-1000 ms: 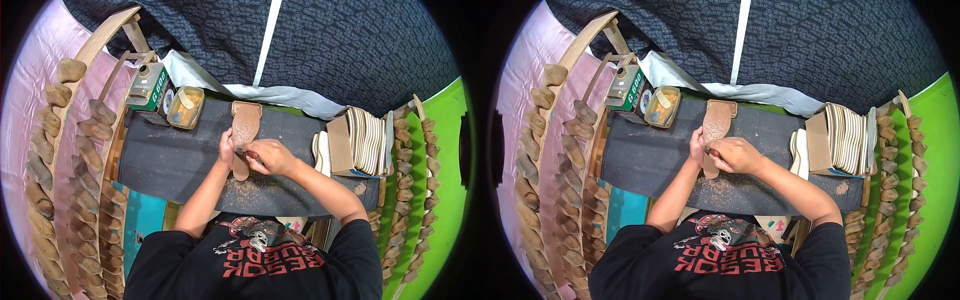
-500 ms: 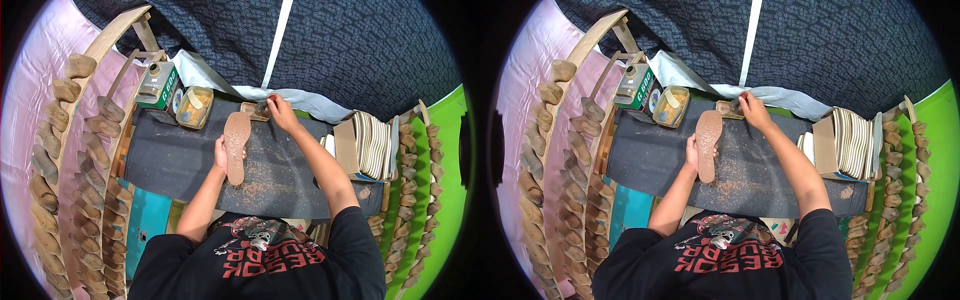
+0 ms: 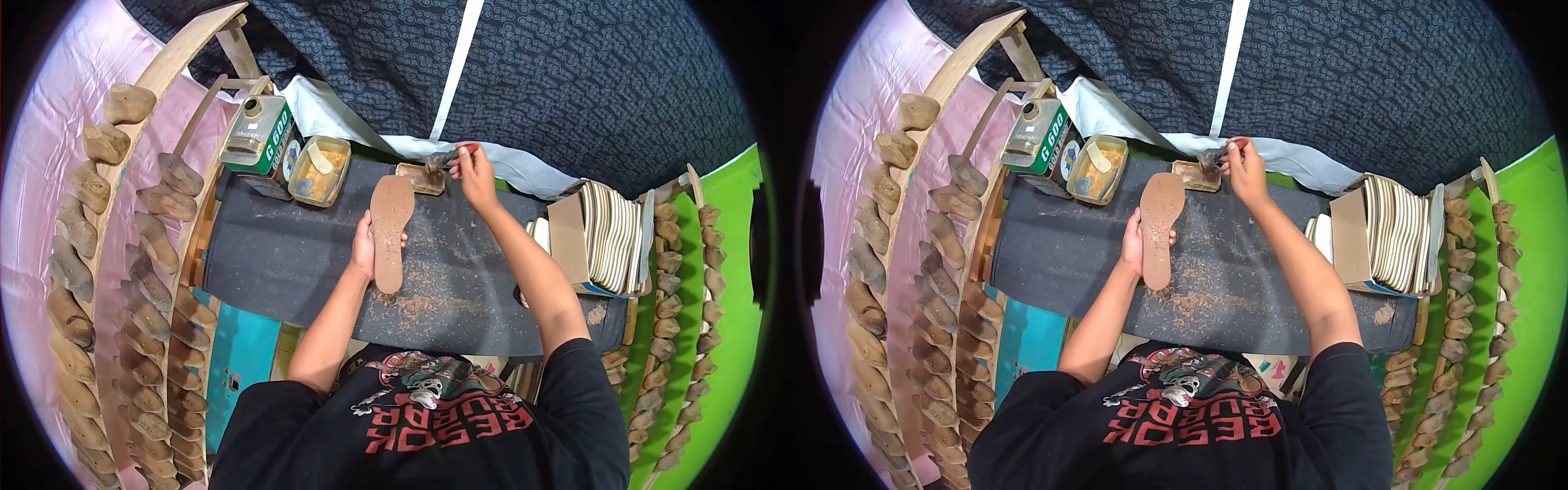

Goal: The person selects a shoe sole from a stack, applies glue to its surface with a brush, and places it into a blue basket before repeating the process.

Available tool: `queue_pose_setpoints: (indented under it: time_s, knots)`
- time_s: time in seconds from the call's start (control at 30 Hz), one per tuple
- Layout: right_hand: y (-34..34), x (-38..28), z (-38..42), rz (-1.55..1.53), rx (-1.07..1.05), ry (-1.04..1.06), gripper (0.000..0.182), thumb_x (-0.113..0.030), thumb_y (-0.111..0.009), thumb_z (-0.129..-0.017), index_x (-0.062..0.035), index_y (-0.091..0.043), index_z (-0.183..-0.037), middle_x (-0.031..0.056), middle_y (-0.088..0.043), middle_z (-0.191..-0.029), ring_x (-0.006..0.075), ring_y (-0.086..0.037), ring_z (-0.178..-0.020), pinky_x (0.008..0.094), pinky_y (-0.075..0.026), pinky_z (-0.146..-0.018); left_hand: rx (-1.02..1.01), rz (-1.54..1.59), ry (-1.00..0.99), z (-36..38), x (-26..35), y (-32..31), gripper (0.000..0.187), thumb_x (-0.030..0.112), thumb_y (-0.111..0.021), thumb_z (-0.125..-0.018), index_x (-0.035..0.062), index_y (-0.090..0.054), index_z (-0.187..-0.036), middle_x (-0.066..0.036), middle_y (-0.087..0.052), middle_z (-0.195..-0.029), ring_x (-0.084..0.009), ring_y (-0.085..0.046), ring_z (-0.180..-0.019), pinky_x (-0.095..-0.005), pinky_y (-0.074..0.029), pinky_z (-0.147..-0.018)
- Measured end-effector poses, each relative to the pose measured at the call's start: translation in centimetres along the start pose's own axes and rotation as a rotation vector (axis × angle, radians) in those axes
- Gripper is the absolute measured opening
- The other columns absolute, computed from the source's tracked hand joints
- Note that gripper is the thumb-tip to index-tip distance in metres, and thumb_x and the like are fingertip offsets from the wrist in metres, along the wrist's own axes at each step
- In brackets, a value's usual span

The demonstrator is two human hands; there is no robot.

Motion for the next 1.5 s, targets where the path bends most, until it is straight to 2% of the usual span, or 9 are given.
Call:
queue_pose_setpoints:
  time_s: [0.2,0.47,0.67,0.9,1.17,1.2,1.27,1.4,1.5]
  knots:
    - [1.2,-7.1,2.0,-0.288,0.041,0.093,0.022,-0.024,-0.050,-0.109,-0.0041,-0.059,-0.107,0.0009,-0.061,-0.080,0.0045,-0.055,-0.060,0.0213,-0.045,-0.052,-0.075,-0.062,-0.041,-2.7,0.1,-2.5,0.060,0.058,-0.038,-0.105,0.0070,-0.060,-0.127,-0.011,-0.070,-0.097,-0.0222,-0.070,-0.078,-0.0349,-0.058,-0.068]
    - [0.0,-13.9,6.1,0.155,-0.138,0.360,0.013,-0.013,-0.056,-0.102,-0.0003,-0.060,-0.101,0.0009,-0.061,-0.071,0.0079,-0.058,-0.061,0.0254,-0.046,-0.055,-0.126,-0.069,-0.098,-5.2,-0.3,-6.8,0.058,0.060,-0.038,-0.104,0.0120,-0.060,-0.128,-0.005,-0.070,-0.103,-0.0199,-0.068,-0.080,-0.0336,-0.057,-0.068]
    - [-0.3,-14.8,8.8,0.388,-0.266,0.693,0.013,-0.006,-0.065,-0.092,-0.0010,-0.059,-0.102,0.0115,-0.061,-0.071,0.0233,-0.063,-0.059,0.0325,-0.050,-0.058,-0.049,-0.119,-0.119,-4.9,0.2,-9.8,0.066,0.058,-0.032,-0.106,0.0046,-0.053,-0.139,-0.013,-0.065,-0.124,-0.0259,-0.065,-0.113,-0.0398,-0.053,-0.101]
    - [0.9,-15.4,10.3,0.355,-0.304,0.554,0.012,-0.005,-0.063,-0.092,-0.0005,-0.058,-0.102,0.0095,-0.061,-0.070,0.0204,-0.062,-0.058,0.0316,-0.049,-0.056,-0.163,-0.135,-0.130,-5.0,0.2,-11.3,0.065,0.055,-0.021,-0.109,0.0069,-0.052,-0.141,-0.013,-0.064,-0.125,-0.0230,-0.064,-0.113,-0.0388,-0.054,-0.099]
    - [1.5,-15.6,8.0,0.397,-0.092,0.519,0.008,-0.005,-0.063,-0.094,-0.0009,-0.060,-0.100,0.0080,-0.060,-0.067,0.0144,-0.060,-0.056,0.0291,-0.047,-0.054,-0.180,-0.011,-0.124,-5.8,-0.9,-12.0,0.066,0.060,-0.030,-0.106,0.0090,-0.048,-0.144,-0.012,-0.059,-0.136,-0.0265,-0.060,-0.123,-0.0427,-0.049,-0.107]
    - [1.5,-15.8,8.7,0.398,-0.094,0.518,0.008,-0.005,-0.063,-0.094,-0.0009,-0.060,-0.100,0.0080,-0.060,-0.067,0.0144,-0.060,-0.056,0.0291,-0.047,-0.054,-0.219,-0.011,-0.159,-6.1,-0.9,-11.8,0.066,0.058,-0.025,-0.107,0.0083,-0.050,-0.142,-0.012,-0.061,-0.131,-0.0254,-0.063,-0.117,-0.0418,-0.053,-0.102]
    - [1.3,-16.1,10.6,0.371,-0.158,0.514,0.014,-0.009,-0.065,-0.092,0.0007,-0.057,-0.098,0.0160,-0.062,-0.067,0.0317,-0.066,-0.058,0.0387,-0.052,-0.057,-0.304,0.013,-0.131,-8.0,-1.3,-9.4,0.067,0.058,-0.022,-0.107,0.0074,-0.053,-0.138,-0.013,-0.065,-0.123,-0.0246,-0.066,-0.108,-0.0401,-0.056,-0.095]
    - [1.6,-16.3,12.1,0.268,-0.211,0.279,0.013,-0.008,-0.065,-0.092,0.0009,-0.057,-0.097,0.0161,-0.062,-0.069,0.0296,-0.066,-0.058,0.0379,-0.051,-0.057,-0.131,-0.087,-0.147,-7.0,-0.5,-10.6,0.068,0.064,-0.026,-0.105,0.0079,-0.061,-0.118,-0.009,-0.068,-0.085,-0.0201,-0.068,-0.075,-0.0339,-0.058,-0.072]
    - [2.0,-15.8,10.5,0.328,-0.149,0.299,0.012,-0.008,-0.064,-0.093,0.0008,-0.057,-0.096,0.0166,-0.063,-0.070,0.0287,-0.066,-0.059,0.0374,-0.051,-0.056,-0.103,-0.085,-0.155,-6.3,-0.9,-12.0,0.069,0.065,-0.026,-0.105,0.0078,-0.060,-0.123,-0.010,-0.070,-0.092,-0.0211,-0.070,-0.080,-0.0346,-0.059,-0.075]
Point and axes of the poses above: each hand's wrist, its own z-axis away from the middle knuckle, its own y-axis out of the back of the hand, x = y × z, the point moved 3 cm from there along -z, towards the middle knuckle
